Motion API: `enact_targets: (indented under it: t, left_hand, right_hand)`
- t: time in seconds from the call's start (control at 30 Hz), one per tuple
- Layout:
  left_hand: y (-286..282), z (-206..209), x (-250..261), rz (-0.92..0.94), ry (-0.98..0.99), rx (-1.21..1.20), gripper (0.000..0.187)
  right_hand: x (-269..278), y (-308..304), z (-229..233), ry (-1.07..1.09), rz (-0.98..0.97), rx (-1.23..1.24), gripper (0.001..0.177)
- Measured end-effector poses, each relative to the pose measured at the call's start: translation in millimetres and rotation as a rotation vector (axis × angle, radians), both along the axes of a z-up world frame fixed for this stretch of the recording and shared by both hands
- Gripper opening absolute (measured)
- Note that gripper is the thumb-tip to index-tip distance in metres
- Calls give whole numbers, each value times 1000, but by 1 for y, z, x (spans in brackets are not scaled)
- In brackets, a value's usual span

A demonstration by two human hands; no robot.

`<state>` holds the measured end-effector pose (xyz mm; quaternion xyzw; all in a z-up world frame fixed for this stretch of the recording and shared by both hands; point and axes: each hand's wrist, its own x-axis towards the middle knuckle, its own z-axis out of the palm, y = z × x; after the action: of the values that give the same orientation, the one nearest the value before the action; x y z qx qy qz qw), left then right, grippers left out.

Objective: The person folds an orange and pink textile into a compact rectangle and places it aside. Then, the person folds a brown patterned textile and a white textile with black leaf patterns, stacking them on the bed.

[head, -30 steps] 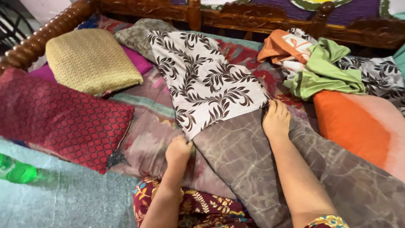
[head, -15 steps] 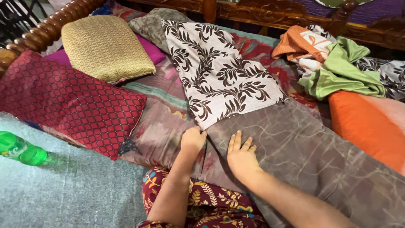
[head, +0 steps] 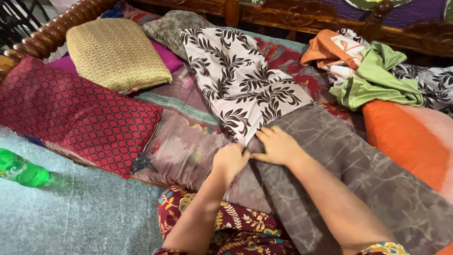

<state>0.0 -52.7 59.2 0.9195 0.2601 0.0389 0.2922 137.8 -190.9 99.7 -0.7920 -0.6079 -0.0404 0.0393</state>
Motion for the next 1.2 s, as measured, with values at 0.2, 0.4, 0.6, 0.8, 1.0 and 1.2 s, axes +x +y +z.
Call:
enact_targets:
  t: [0.2, 0.4, 0.6, 0.8, 1.0, 1.2]
  left_hand:
    - [-4, -24, -10, -116, -278, -114, 79]
    - [-9, -31, -10, -320, -25, -219, 116]
    - [-61, -57, 16, -112, -246, -350, 133]
    - [-100, -86, 123, -166, -547, -453, 116]
    - [-86, -76, 195, -373, -624, -387, 48]
    - [7, -90, 83, -718, 552, -500, 32]
  right_hand:
    - [103, -77, -12, 181, -721, 68, 97]
    - [204, -141, -54, 419, -1058, -241, 118]
    - [213, -150, -3, 342, -868, 82, 104]
    - [89, -103, 210, -311, -841, 150, 65]
    - [-24, -80, 223, -939, -466, 325, 32]
    - [-65, -75, 120, -35, -566, -79, 56]
